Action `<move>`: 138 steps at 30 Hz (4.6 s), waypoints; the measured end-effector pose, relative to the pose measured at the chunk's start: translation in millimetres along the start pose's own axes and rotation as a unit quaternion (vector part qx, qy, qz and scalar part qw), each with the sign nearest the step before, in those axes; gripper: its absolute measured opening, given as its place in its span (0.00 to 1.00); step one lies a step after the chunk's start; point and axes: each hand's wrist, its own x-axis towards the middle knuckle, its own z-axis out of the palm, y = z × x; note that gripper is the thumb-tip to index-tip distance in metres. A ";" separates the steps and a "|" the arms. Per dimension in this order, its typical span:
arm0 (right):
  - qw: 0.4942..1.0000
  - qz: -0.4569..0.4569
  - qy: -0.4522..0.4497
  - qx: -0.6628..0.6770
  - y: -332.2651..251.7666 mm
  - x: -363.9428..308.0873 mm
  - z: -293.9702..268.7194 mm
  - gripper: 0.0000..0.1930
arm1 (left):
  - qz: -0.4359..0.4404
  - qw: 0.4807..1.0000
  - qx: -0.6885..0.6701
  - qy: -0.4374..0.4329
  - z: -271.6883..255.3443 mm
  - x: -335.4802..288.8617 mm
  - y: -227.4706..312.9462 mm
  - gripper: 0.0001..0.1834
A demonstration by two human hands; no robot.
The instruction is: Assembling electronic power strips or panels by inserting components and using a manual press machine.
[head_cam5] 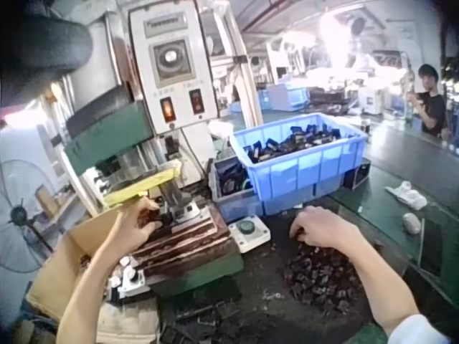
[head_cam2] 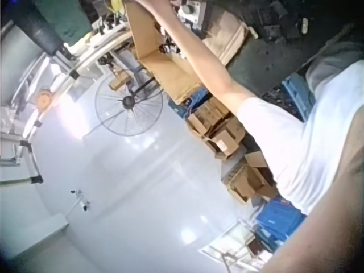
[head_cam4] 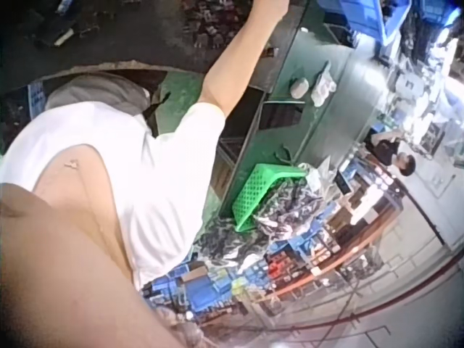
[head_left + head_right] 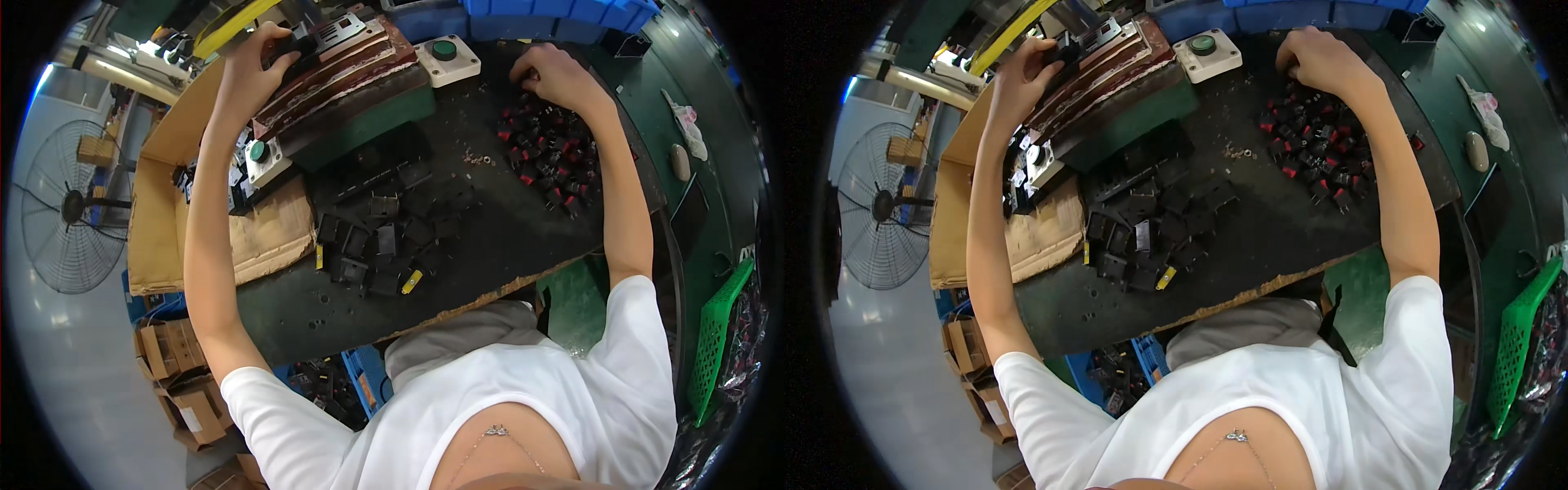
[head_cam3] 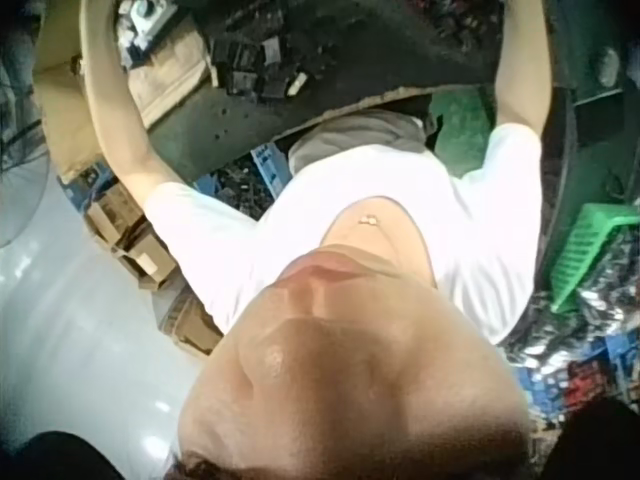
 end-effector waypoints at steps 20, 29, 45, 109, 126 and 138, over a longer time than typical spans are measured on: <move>0.992 0.032 0.082 0.096 9.8 15.3 9.7 0.12 | 0.167 0.969 0.182 -0.002 -0.9 -0.5 5.9 0.12; 0.921 -0.103 0.054 0.372 -0.9 12.4 -5.6 0.22 | 0.262 0.926 0.124 -0.243 58.5 -58.2 120.7 0.20; 0.822 -0.136 0.049 0.551 -33.5 6.9 -13.7 0.15 | 0.278 0.868 0.089 -0.402 74.8 -59.1 120.6 0.19; 0.926 -0.240 0.025 0.290 -112.4 146.8 -23.5 0.04 | 0.048 0.989 0.079 0.111 -16.2 -39.5 -4.7 0.09; 0.972 -0.204 -0.031 -0.111 -69.7 91.2 -27.3 0.10 | -0.020 0.978 0.185 0.091 -12.9 -131.7 12.3 0.06; 0.976 -0.175 -0.131 -0.018 -66.4 100.1 -28.9 0.06 | -0.067 0.982 0.127 0.122 -4.4 -140.7 5.7 0.06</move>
